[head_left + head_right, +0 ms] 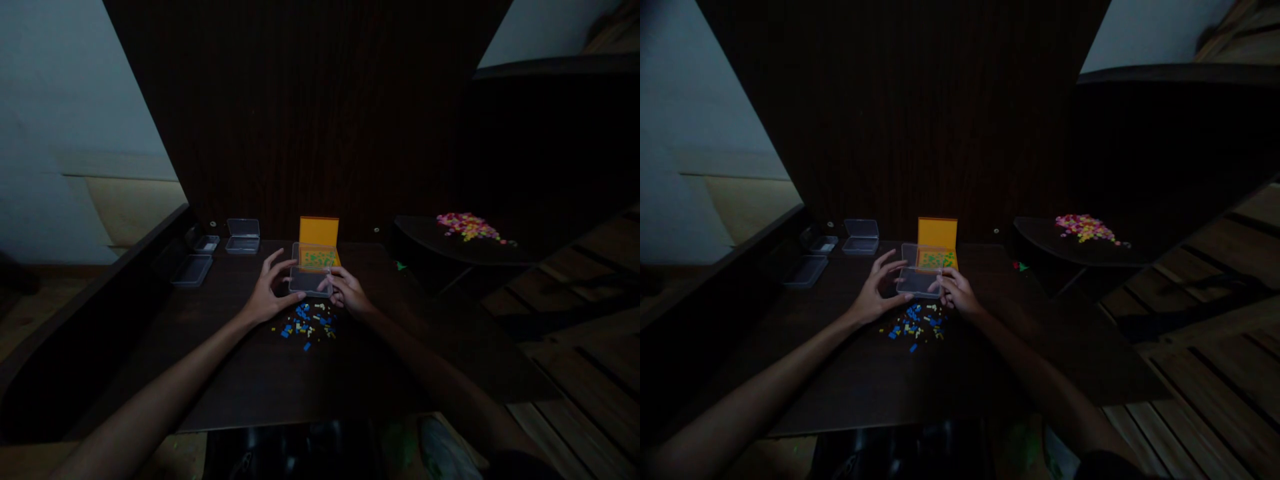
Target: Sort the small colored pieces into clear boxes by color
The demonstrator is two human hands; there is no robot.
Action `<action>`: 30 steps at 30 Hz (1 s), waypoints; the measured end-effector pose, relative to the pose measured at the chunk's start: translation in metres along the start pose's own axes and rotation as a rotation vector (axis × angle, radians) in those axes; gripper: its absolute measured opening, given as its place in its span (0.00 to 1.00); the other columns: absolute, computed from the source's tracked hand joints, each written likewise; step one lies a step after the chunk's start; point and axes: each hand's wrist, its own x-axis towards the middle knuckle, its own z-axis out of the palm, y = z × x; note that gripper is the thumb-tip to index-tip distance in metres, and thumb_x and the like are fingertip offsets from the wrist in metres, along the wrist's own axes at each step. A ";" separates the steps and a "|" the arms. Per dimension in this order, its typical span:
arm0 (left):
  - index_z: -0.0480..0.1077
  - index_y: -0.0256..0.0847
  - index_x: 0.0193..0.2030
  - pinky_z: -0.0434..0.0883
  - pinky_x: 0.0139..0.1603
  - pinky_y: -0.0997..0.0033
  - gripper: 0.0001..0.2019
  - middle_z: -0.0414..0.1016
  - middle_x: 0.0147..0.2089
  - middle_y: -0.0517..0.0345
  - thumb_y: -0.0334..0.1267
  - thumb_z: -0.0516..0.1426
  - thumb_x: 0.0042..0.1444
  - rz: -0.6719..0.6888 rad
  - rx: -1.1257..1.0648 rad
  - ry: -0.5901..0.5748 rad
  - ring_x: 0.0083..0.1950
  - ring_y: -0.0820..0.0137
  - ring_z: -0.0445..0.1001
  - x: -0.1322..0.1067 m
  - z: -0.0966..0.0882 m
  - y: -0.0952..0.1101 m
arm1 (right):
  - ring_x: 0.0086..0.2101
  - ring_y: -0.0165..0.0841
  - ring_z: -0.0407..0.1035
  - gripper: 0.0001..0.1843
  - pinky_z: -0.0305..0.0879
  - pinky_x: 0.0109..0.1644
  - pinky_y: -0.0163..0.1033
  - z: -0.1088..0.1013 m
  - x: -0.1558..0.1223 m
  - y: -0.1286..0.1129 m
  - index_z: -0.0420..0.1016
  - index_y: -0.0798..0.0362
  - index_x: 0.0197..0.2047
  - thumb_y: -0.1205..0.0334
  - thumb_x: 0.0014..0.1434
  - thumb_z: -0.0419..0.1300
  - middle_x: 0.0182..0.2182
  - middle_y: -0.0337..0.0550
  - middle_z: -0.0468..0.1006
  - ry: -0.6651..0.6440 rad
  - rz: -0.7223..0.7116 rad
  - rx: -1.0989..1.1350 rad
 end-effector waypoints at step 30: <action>0.60 0.42 0.59 0.72 0.53 0.57 0.37 0.62 0.61 0.44 0.34 0.67 0.40 -0.274 -0.364 -0.003 0.49 0.67 0.72 0.017 -0.005 -0.034 | 0.30 0.30 0.69 0.15 0.66 0.35 0.35 -0.058 0.007 -0.015 0.81 0.53 0.34 0.50 0.51 0.64 0.29 0.41 0.74 -0.591 -0.238 -0.774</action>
